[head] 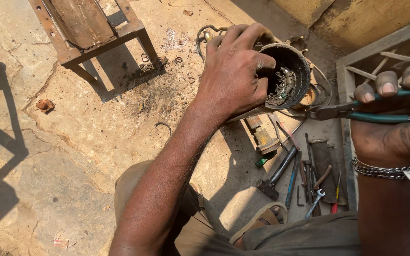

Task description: The person crouches on a concrete floor and uses pliers to pull and cut wire pieces out of a metal cylinder, dropping the wire into the container and working through the pieces one at a time. They reposition the cylinder and pick through scattered parts on the ground while cutting the wire by hand with the pliers.

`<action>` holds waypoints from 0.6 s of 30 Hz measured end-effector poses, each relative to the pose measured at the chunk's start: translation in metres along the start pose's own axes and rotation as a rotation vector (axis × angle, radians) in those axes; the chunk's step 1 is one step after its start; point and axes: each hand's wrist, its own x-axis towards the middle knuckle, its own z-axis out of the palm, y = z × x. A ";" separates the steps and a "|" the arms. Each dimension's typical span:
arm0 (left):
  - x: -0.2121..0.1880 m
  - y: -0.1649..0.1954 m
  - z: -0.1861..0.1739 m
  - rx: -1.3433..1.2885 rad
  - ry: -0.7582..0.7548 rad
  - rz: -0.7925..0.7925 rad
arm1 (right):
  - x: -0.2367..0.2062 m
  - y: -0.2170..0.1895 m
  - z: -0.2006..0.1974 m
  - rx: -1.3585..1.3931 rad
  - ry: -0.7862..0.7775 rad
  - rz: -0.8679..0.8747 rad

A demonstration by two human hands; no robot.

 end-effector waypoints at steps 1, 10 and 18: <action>-0.001 -0.001 -0.003 -0.050 0.046 0.037 | -0.001 -0.001 -0.001 -0.006 0.006 -0.012; 0.017 0.039 -0.020 -0.685 0.000 0.285 | 0.036 -0.024 0.027 -0.238 0.021 -0.308; 0.033 0.021 -0.006 -1.054 0.159 -0.029 | 0.088 -0.014 0.042 -0.204 -0.016 -0.472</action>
